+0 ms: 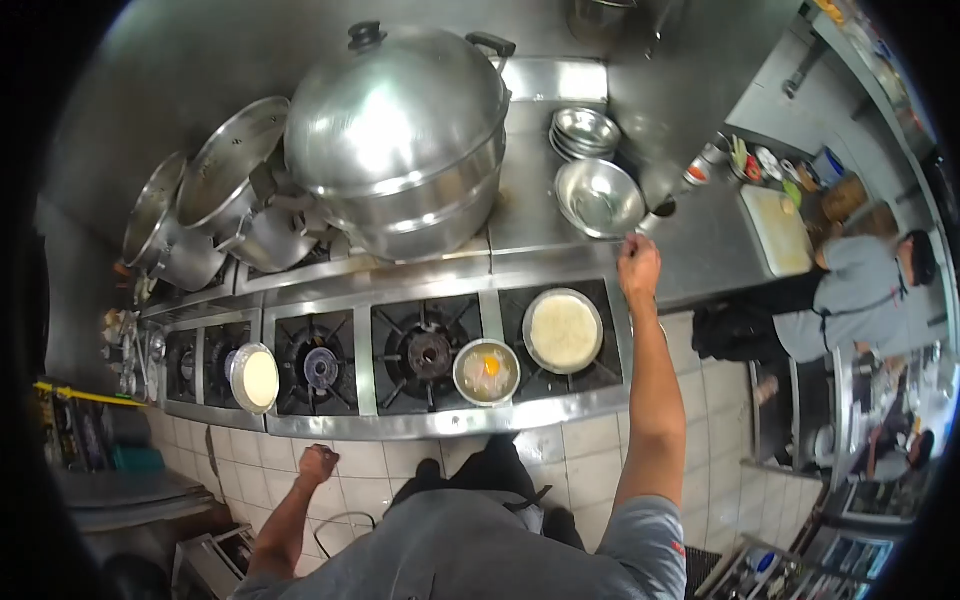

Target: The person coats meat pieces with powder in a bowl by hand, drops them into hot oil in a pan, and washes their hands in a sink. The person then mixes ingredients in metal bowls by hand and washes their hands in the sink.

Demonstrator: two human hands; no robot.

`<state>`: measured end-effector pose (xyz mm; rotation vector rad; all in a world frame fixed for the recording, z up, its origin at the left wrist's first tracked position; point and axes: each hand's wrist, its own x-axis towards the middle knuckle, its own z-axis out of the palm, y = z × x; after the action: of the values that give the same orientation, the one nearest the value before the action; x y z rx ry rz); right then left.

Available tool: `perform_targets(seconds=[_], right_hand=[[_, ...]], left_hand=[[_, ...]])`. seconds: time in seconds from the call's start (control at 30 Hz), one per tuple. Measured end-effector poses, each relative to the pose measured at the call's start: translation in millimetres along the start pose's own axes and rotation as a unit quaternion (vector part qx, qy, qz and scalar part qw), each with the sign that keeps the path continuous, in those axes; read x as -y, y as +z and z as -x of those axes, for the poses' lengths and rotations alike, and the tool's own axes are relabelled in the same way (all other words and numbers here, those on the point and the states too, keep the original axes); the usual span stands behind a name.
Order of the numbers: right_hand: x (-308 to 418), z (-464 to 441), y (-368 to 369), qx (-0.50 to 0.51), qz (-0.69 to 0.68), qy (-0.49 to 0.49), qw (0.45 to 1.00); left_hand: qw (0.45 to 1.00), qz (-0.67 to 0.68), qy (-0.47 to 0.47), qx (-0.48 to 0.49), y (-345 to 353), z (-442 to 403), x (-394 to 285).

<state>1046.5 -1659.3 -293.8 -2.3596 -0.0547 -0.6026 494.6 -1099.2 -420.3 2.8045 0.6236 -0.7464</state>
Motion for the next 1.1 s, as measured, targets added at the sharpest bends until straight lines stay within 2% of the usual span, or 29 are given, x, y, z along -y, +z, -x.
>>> perform_targets(seconds=[0.03, 0.1, 0.17, 0.23, 0.3, 0.33, 0.37, 0.4, 0.43, 0.47, 0.5, 0.53, 0.57, 0.6, 0.63, 0.7, 0.73, 0.77, 0.87, 0.9, 1.0, 1.07, 1.1], right_hand=[[9, -29, 15, 0.001, -0.015, -0.002, 1.0], [27, -84, 38, 0.086, 0.081, -0.124, 0.985], [34, -128, 64, 0.079, 0.094, -0.145, 0.982], [27, -172, 104, 0.064, 0.119, -0.18, 0.974], [6, -217, 146, 0.143, 0.227, -0.189, 0.944], [-13, -233, 168, 0.122, 0.259, -0.291, 0.913], [8, -238, 164, 0.171, 0.339, -0.312, 0.871], [-4, -254, 184, 0.224, 0.379, -0.35, 0.827], [-8, -261, 195, 0.277, 0.304, -0.313, 0.856], [-52, -280, 234, 0.252, 0.278, -0.37, 0.85], [-55, -288, 242, 0.274, 0.283, -0.331, 0.857], [-64, -297, 252, 0.268, 0.239, -0.335, 0.871], [-41, -292, 239, 0.268, 0.217, -0.289, 0.893], [-28, -297, 235, 0.277, 0.238, -0.269, 0.891], [17, -280, 201, 0.242, 0.26, -0.244, 0.902], [34, -289, 185, 0.254, 0.257, -0.282, 0.889], [40, -292, 180, 0.261, 0.256, -0.309, 0.878], [40, -297, 189, 0.228, 0.246, -0.277, 0.9], [36, -311, 196, 0.279, 0.249, -0.283, 0.883], [10, -324, 219, 0.26, 0.203, -0.305, 0.893], [19, -308, 200, 0.294, 0.188, -0.311, 0.884], [26, -303, 193, 0.341, 0.281, -0.302, 0.845], [12, -306, 204, 0.303, 0.263, -0.321, 0.858]], left_hand=[[0.999, 0.026, 0.002, -0.028, 0, -1, -12], [0.996, 0.063, -0.017, -0.064, -42, 10, -78], [0.991, 0.102, -0.069, -0.05, -75, 18, -120], [0.985, 0.117, -0.115, -0.061, -61, 26, -126], [0.972, 0.096, -0.208, -0.054, -39, 51, -129], [0.97, 0.095, -0.223, -0.013, -28, 64, -123], [0.968, 0.102, -0.23, 0.013, -13, 78, -111], [0.963, 0.113, -0.241, 0.039, 4, 95, -107], [0.945, 0.124, -0.3, 0.034, 16, 110, -109], [0.925, 0.132, -0.355, 0.031, 16, 128, -109], [0.894, 0.166, -0.416, 0.028, 7, 144, -116], [0.862, 0.195, -0.466, 0.027, -3, 155, -124], [0.843, 0.212, -0.494, 0.015, -16, 166, -133], [0.827, 0.224, -0.515, 0.007, -29, 176, -140], [0.816, 0.233, -0.529, 0.007, -33, 185, -144], [0.793, 0.255, -0.553, 0.009, -33, 196, -151], [0.8, 0.24, -0.55, 0.019, -1, 199, -138], [0.802, 0.249, -0.542, 0.023, -3, 204, -142], [0.811, 0.263, -0.522, 0.02, 12, 215, -147], [0.82, 0.263, -0.509, 0.015, 18, 218, -147], [0.795, 0.282, -0.536, 0.039, 7, 223, -164], [0.774, 0.296, -0.558, 0.049, 20, 227, -172], [0.756, 0.302, -0.579, 0.055, 28, 236, -175]])
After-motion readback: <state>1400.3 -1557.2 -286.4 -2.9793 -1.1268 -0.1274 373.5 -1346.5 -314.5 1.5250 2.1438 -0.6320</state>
